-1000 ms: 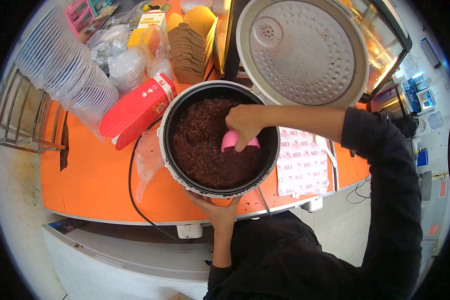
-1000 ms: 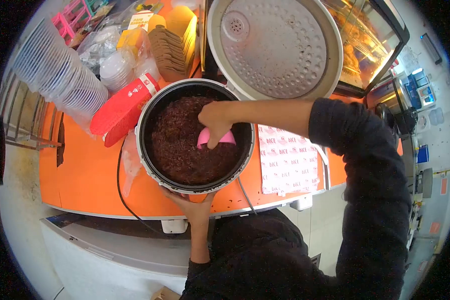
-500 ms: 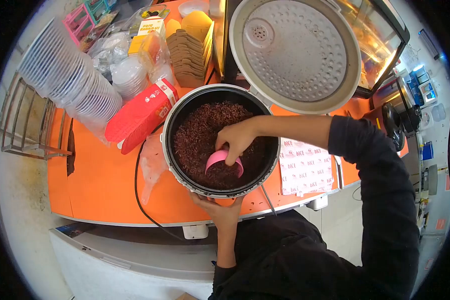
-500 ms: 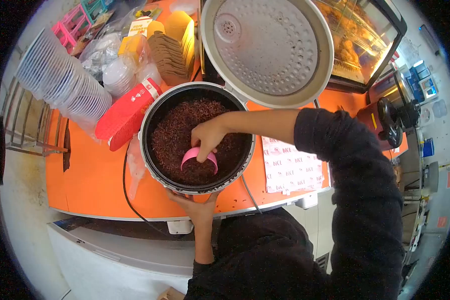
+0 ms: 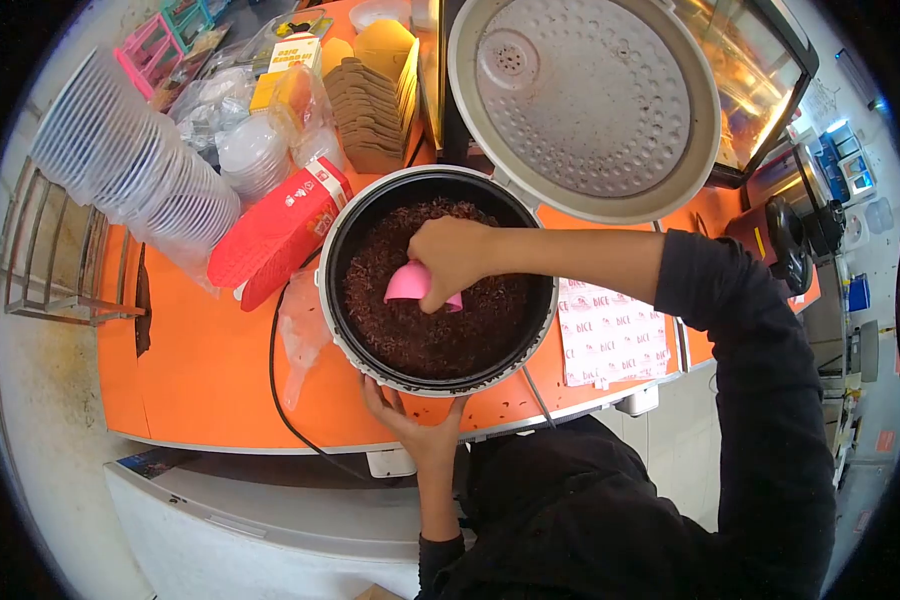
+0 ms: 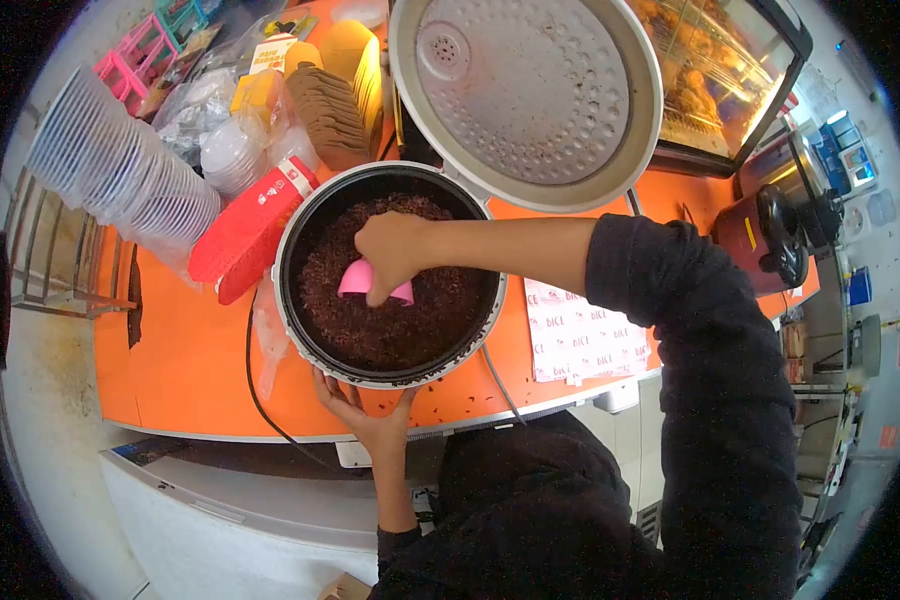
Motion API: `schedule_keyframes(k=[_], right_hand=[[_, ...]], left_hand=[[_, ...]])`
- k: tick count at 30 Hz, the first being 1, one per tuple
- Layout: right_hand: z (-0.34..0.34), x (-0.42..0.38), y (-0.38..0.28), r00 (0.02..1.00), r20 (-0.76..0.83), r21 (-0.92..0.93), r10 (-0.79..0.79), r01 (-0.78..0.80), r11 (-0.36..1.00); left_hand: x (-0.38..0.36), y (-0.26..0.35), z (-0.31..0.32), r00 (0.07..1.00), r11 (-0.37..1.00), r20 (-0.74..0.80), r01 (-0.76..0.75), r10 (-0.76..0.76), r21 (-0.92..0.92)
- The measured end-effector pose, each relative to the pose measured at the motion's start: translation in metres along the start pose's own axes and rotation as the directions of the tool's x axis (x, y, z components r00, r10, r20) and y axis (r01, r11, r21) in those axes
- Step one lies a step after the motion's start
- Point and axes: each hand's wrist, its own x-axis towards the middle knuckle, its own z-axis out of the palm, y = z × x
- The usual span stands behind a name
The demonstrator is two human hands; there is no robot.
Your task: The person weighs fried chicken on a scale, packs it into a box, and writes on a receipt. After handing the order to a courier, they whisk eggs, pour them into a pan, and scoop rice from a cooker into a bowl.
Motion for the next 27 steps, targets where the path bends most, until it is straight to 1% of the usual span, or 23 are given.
schedule_keyframes(k=[1,2,4,8,9,10,11,13,14,16,20,22,23,25,26,27], right_hand=[[0.004,0.0,-0.003,1.0,-0.003,-0.017,0.007,-0.007,1.0],[0.007,-0.002,-0.005,1.0,-0.001,-0.012,0.008,-0.008,1.0],[0.011,-0.005,-0.009,1.0,0.005,0.083,0.012,-0.012,0.997],[0.022,-0.001,-0.004,0.999,0.043,0.147,-0.012,0.006,0.989],[0.022,-0.002,-0.002,0.989,0.146,0.304,0.025,-0.069,0.95],[0.022,-0.002,0.001,0.967,0.251,0.443,0.045,-0.156,0.883],[0.023,-0.003,0.003,0.968,0.248,0.443,0.047,-0.156,0.883],[0.027,-0.006,0.007,0.958,0.288,0.544,0.005,-0.168,0.822],[0.025,-0.007,0.007,0.958,0.287,0.541,0.006,-0.168,0.824],[0.023,-0.006,0.007,0.942,0.332,0.542,-0.055,-0.142,0.828],[0.016,-0.004,0.008,0.919,0.384,0.535,-0.089,-0.142,0.833],[0.01,0.005,0.01,0.841,0.531,0.485,-0.107,-0.198,0.852],[0.008,0.011,0.012,0.84,0.531,0.484,-0.107,-0.198,0.852],[0.002,0.023,0.018,0.747,0.646,0.396,-0.156,-0.153,0.906],[-0.006,0.026,0.023,0.745,0.648,0.396,-0.158,-0.153,0.905],[-0.019,0.029,0.028,0.719,0.684,0.345,-0.126,-0.166,0.924]], left_hand=[[-0.001,0.001,0.0,0.999,0.999,-0.009,0.037,-0.037,-0.011],[-0.002,0.001,0.001,0.999,0.999,-0.006,0.04,-0.04,-0.008],[-0.001,0.0,0.004,0.997,0.995,-0.025,0.069,-0.071,-0.069],[-0.005,-0.006,0.003,0.997,0.995,-0.002,0.083,-0.083,-0.063],[-0.005,-0.007,0.003,0.996,0.994,-0.003,0.088,-0.089,-0.068],[-0.004,-0.007,0.004,0.996,0.993,-0.003,0.092,-0.093,-0.074],[-0.004,-0.007,0.004,0.996,0.993,-0.002,0.089,-0.09,-0.075],[-0.004,-0.007,0.004,0.997,0.994,-0.003,0.076,-0.076,-0.075],[-0.003,-0.006,0.005,0.997,0.994,-0.004,0.074,-0.074,-0.078],[-0.003,-0.006,0.005,0.998,0.994,-0.013,0.067,-0.068,-0.081],[-0.004,-0.005,0.004,0.997,0.994,-0.015,0.076,-0.077,-0.076],[-0.003,-0.004,0.004,0.995,0.992,-0.019,0.092,-0.094,-0.089],[-0.003,-0.004,0.004,0.995,0.992,-0.02,0.093,-0.095,-0.089],[-0.003,-0.004,0.003,0.997,0.997,-0.026,0.07,-0.071,-0.044],[-0.002,-0.004,0.002,0.997,0.996,-0.027,0.072,-0.074,-0.043],[-0.002,-0.004,0.001,0.998,0.996,-0.014,0.064,-0.065,-0.061]])
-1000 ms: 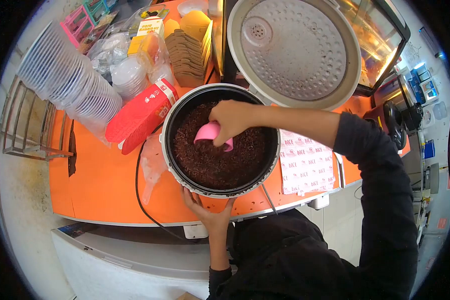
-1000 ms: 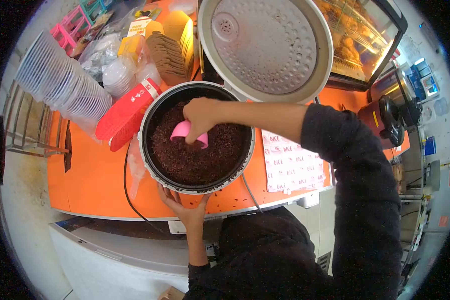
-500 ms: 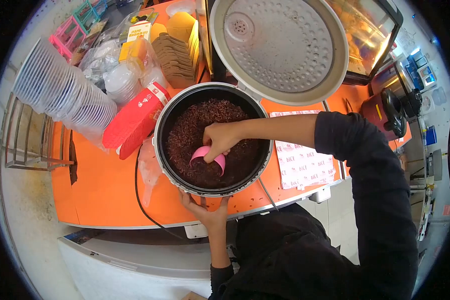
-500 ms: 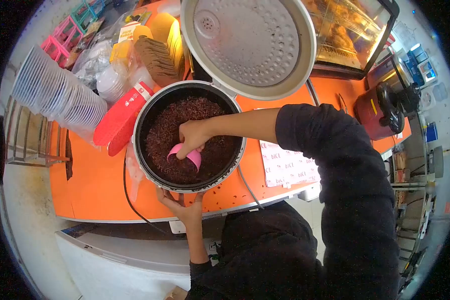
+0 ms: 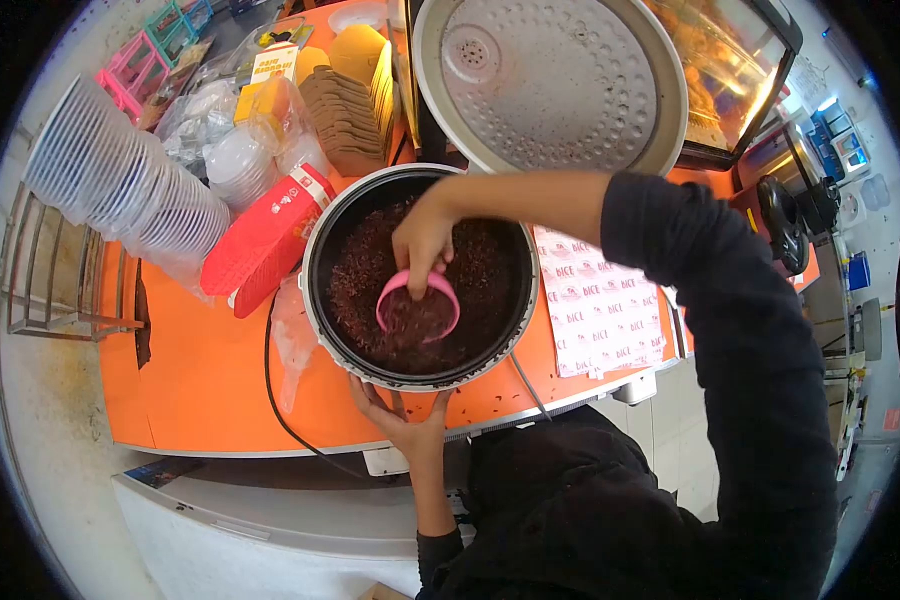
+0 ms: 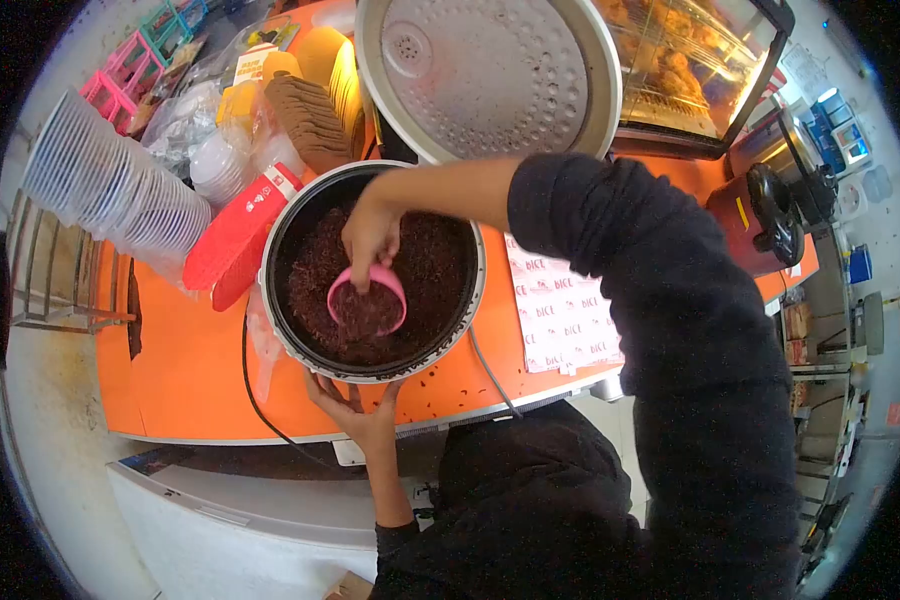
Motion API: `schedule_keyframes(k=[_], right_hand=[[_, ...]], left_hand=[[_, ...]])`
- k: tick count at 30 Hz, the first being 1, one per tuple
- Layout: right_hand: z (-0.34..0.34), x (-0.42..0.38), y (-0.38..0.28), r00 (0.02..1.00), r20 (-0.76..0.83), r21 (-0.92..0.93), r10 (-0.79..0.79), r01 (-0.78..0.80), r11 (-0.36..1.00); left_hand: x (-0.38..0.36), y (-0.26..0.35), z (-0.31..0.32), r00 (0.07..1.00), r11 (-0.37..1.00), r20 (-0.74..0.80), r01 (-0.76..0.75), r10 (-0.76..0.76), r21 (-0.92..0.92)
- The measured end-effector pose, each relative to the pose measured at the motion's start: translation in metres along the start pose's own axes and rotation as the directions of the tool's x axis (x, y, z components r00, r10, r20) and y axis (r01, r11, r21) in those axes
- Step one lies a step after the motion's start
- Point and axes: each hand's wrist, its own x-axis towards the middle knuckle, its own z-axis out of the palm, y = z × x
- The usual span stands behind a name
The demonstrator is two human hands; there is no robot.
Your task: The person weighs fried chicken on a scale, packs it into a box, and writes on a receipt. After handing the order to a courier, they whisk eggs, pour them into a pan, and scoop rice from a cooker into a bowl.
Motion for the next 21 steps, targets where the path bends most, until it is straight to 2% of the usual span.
schedule_keyframes(k=[2,4,5,7,8,11,13,15,16,18,19,21], right_hand=[[-0.017,-0.014,-0.005,0.998,0.033,-0.038,0.047,-0.046,0.998],[-0.026,-0.031,-0.013,0.994,-0.043,-0.257,0.105,-0.113,0.96],[-0.025,-0.036,-0.018,0.993,-0.043,-0.261,0.107,-0.114,0.958],[-0.018,-0.043,-0.025,0.964,-0.223,-0.594,0.142,-0.251,0.764],[-0.015,-0.028,-0.004,0.96,-0.279,-0.717,-0.029,-0.188,0.671],[0.012,-0.017,0.012,0.946,-0.31,-0.727,-0.091,-0.175,0.663],[0.023,-0.016,0.017,0.938,-0.325,-0.707,-0.123,-0.154,0.69],[0.024,-0.017,0.016,0.938,-0.341,-0.542,-0.056,-0.148,0.827],[0.027,-0.018,0.016,0.939,-0.338,-0.543,-0.06,-0.142,0.827],[0.032,-0.025,0.007,0.95,-0.311,-0.307,0.034,-0.134,0.942],[0.035,-0.023,0.004,0.95,-0.309,-0.31,0.034,-0.135,0.941],[0.042,-0.015,0.002,0.962,-0.272,-0.206,-0.002,-0.056,0.977]], left_hand=[[0.0,-0.001,-0.001,1.0,1.0,0.007,-0.005,0.006,-0.019],[-0.001,-0.002,0.0,0.998,0.998,0.025,-0.056,0.055,0.019],[0.0,-0.002,0.002,0.998,0.998,0.021,-0.057,0.056,0.016],[-0.001,-0.003,0.01,0.993,0.992,0.032,-0.116,0.115,0.046],[-0.002,-0.005,0.014,0.993,0.992,0.031,-0.115,0.114,0.044],[-0.003,-0.008,0.026,0.988,0.988,-0.009,-0.153,0.153,0.017],[-0.003,-0.005,0.029,0.995,0.995,-0.03,-0.099,0.099,0.0],[-0.001,-0.007,0.03,0.993,0.993,-0.038,-0.116,0.115,-0.01],[-0.001,-0.007,0.029,0.99,0.991,-0.036,-0.135,0.135,-0.017],[-0.001,-0.004,0.028,0.992,0.993,-0.038,-0.117,0.117,0.007],[-0.001,-0.003,0.028,0.995,0.995,-0.033,-0.098,0.099,0.03],[0.0,-0.005,0.029,0.992,0.993,-0.037,-0.118,0.118,0.017]])
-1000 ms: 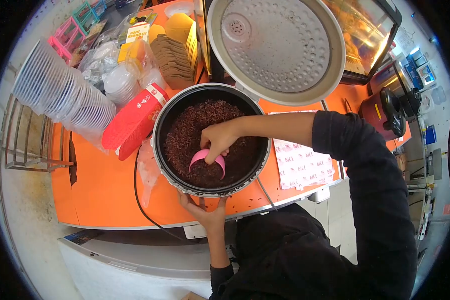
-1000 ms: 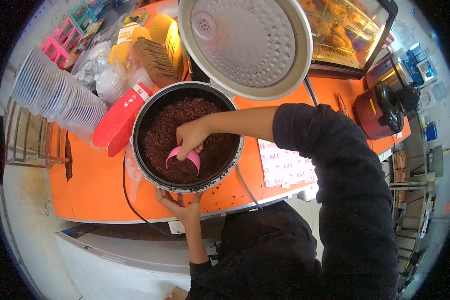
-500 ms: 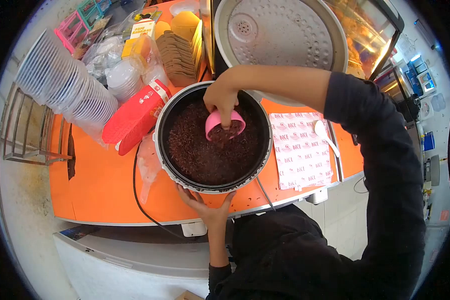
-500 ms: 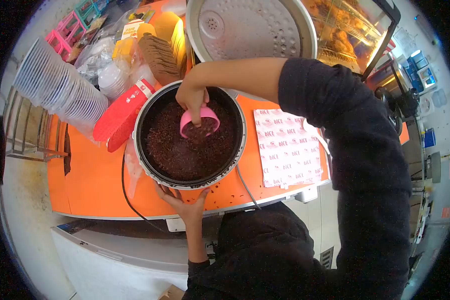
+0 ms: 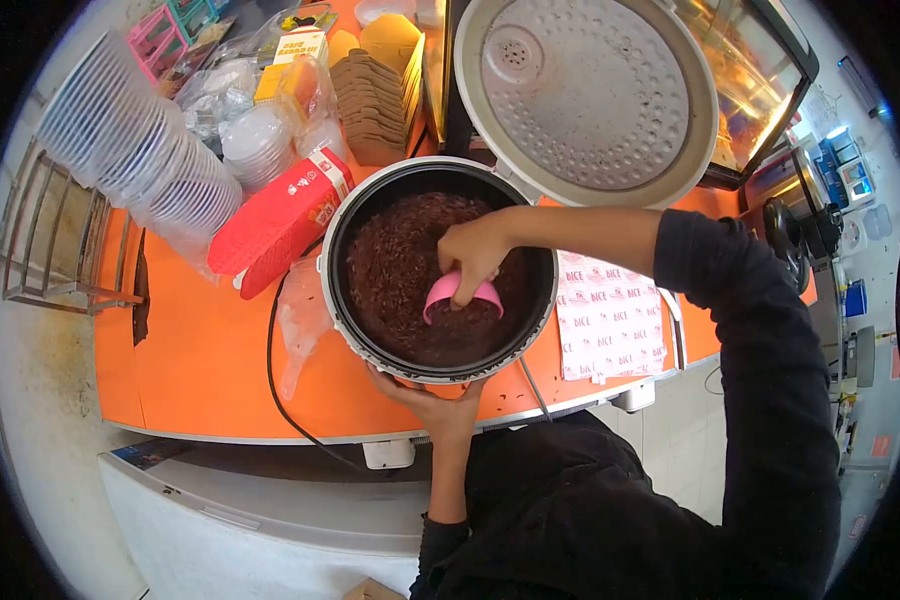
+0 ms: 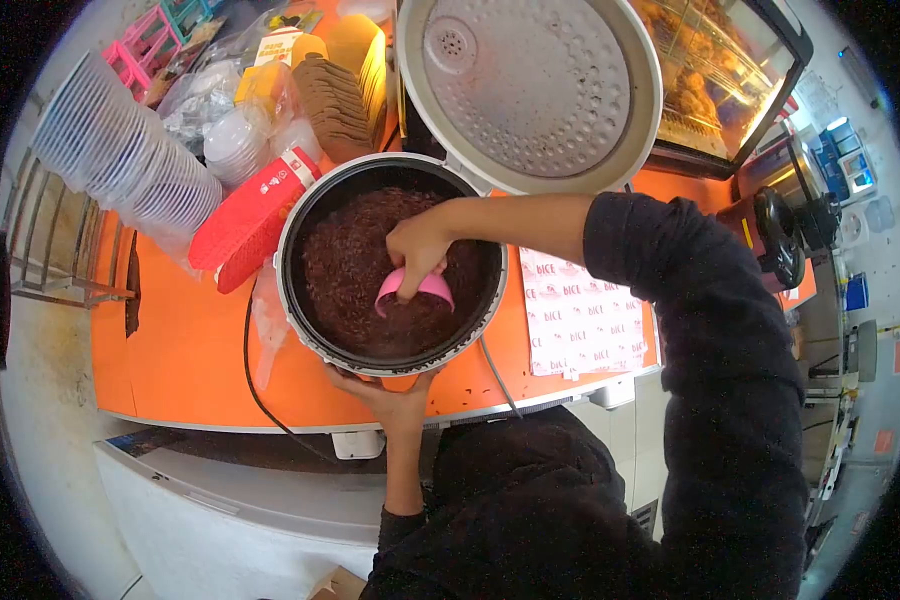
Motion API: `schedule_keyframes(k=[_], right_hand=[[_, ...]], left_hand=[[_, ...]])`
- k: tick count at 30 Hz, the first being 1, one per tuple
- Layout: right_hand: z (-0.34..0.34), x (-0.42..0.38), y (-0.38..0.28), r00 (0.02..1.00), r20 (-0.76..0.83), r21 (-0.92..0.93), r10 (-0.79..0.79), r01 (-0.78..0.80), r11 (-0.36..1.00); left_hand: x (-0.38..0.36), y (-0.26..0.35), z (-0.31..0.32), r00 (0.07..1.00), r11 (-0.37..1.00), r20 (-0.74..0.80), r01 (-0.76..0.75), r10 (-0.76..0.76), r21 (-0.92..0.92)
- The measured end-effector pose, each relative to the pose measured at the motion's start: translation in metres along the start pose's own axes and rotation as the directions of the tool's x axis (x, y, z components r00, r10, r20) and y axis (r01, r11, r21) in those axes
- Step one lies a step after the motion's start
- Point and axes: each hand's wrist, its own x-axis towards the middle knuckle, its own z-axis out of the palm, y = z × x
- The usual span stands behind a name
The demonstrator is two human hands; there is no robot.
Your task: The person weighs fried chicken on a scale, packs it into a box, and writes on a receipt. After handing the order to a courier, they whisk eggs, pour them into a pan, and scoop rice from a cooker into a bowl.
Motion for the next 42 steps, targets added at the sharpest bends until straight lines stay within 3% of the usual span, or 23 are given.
schedule_keyframes(k=[8,19,23,26,28,29,31,32,34,35,36,37,38,39,40,41,42], right_hand=[[0.003,0.019,-0.016,0.983,0.066,0.162,-0.171,0.158,0.974],[-0.009,0.009,-0.011,0.964,0.254,0.163,-0.073,0.032,0.986],[-0.011,-0.01,-0.011,0.973,0.228,0.261,-0.013,-0.049,0.964],[-0.001,-0.025,-0.014,0.993,0.121,0.4,-0.018,-0.032,0.916],[0.008,-0.03,-0.011,0.999,-0.029,0.603,0.029,-0.006,0.798],[0.014,-0.036,-0.011,0.999,-0.041,0.592,0.019,0.009,0.806],[0.029,-0.05,-0.013,0.97,-0.221,0.837,0.103,0.134,0.531],[0.036,-0.053,-0.013,0.965,-0.239,0.901,0.111,0.178,0.396],[0.049,-0.068,-0.031,0.898,-0.375,0.917,0.231,0.323,0.233],[0.056,-0.072,-0.035,0.882,-0.408,0.913,0.237,0.385,0.135],[0.061,-0.078,-0.042,0.862,-0.451,0.892,0.234,0.445,0.081],[0.067,-0.083,-0.05,0.832,-0.485,0.865,0.271,0.502,0.004],[0.073,-0.087,-0.056,0.803,-0.511,0.829,0.308,0.555,-0.072],[0.08,-0.087,-0.057,0.797,-0.539,0.804,0.271,0.584,-0.116],[0.086,-0.088,-0.056,0.789,-0.567,0.777,0.237,0.608,-0.164],[0.088,-0.095,-0.063,0.764,-0.575,0.774,0.292,0.624,-0.106],[0.091,-0.096,-0.065,0.758,-0.585,0.767,0.288,0.632,-0.107]], left_hand=[[0.0,-0.004,-0.001,1.0,1.0,0.003,-0.005,0.005,-0.024],[-0.002,-0.003,-0.003,1.0,0.999,0.016,0.017,-0.017,-0.032],[-0.001,-0.001,-0.018,0.998,0.993,0.059,-0.006,0.013,-0.117],[0.006,0.003,-0.033,0.988,0.971,0.05,-0.132,0.145,-0.2],[0.011,0.021,-0.041,0.979,0.943,-0.163,-0.167,0.123,-0.287],[0.015,0.033,-0.045,0.975,0.942,-0.175,-0.185,0.139,-0.281],[0.024,0.063,-0.048,0.921,0.915,-0.359,-0.268,0.151,-0.301],[0.025,0.077,-0.047,0.91,0.91,-0.378,-0.293,0.171,-0.294],[0.024,0.102,-0.04,0.978,0.765,-0.209,-0.147,0.016,-0.627],[0.025,0.107,-0.031,0.974,0.76,-0.225,-0.176,0.04,-0.626],[0.027,0.111,-0.022,0.99,0.616,-0.04,0.053,-0.136,-0.786],[0.03,0.112,-0.013,0.947,0.414,0.182,0.282,-0.265,-0.865],[0.038,0.098,-0.003,0.954,0.421,0.172,0.265,-0.246,-0.867],[0.049,0.073,0.008,0.867,0.076,0.497,0.497,-0.017,-0.864],[0.056,0.063,0.016,0.677,-0.197,0.67,0.733,0.306,-0.651],[0.061,0.076,0.024,0.674,-0.185,0.669,0.734,0.313,-0.654],[0.066,0.092,0.035,0.774,0.045,0.631,0.633,-0.052,-0.772]])
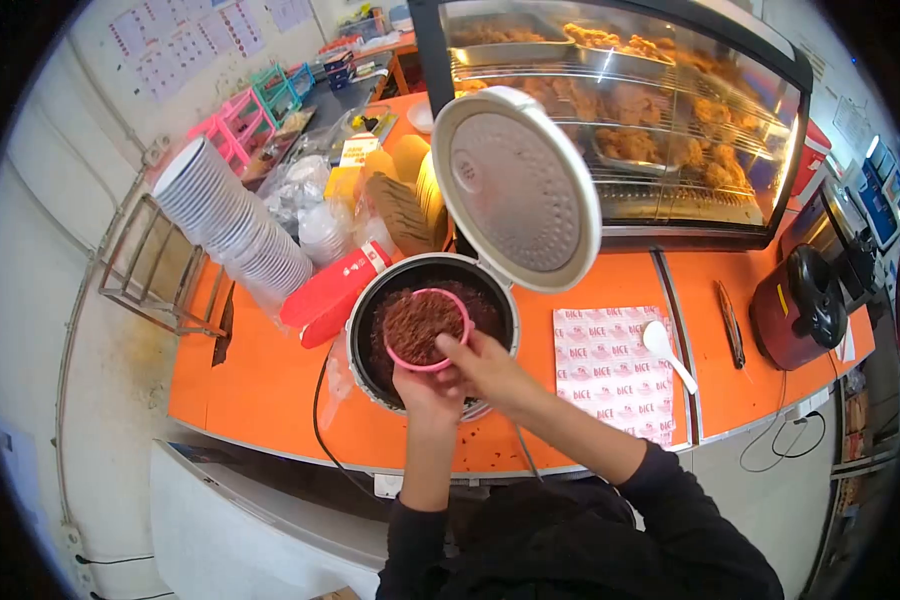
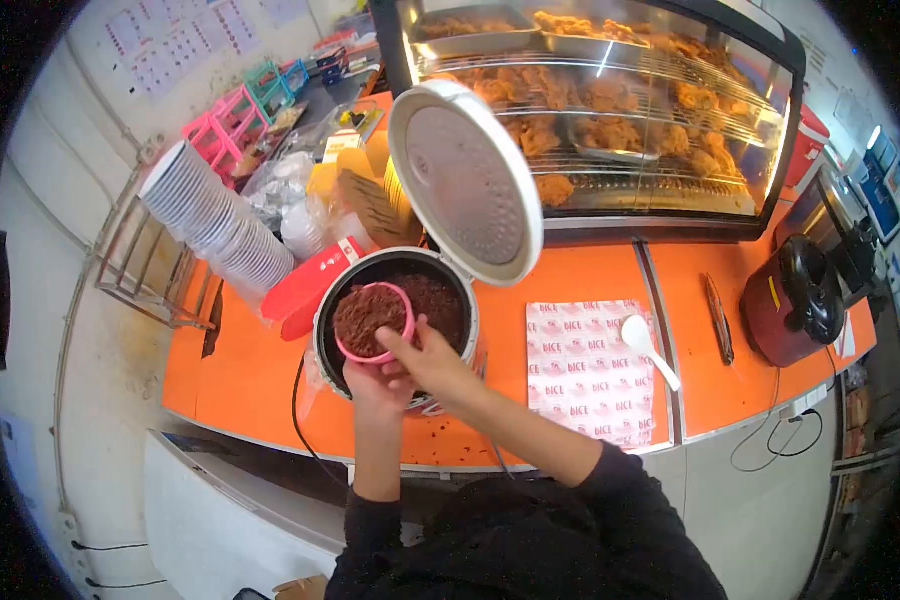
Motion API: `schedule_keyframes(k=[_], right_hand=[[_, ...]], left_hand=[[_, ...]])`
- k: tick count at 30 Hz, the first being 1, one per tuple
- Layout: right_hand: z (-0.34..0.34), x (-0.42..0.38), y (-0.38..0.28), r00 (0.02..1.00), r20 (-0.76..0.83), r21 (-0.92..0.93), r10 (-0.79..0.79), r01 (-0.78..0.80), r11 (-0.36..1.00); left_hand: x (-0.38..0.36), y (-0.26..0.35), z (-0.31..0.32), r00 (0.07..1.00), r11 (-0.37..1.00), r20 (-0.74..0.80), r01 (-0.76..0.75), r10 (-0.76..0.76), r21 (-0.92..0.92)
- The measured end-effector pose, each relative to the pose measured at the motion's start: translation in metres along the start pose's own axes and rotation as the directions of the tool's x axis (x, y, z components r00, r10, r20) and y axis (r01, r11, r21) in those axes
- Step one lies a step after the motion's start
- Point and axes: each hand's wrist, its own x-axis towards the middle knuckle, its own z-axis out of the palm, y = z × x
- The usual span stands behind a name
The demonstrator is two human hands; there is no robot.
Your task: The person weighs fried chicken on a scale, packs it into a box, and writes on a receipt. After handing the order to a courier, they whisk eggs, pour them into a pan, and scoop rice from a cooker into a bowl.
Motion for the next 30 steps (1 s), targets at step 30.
schedule_keyframes(k=[30], right_hand=[[-0.24,-0.182,0.01,0.877,-0.349,-0.921,-0.331,-0.257,0.293]], left_hand=[[-0.018,0.023,0.024,0.97,0.97,-0.1,-0.21,0.223,0.125]])
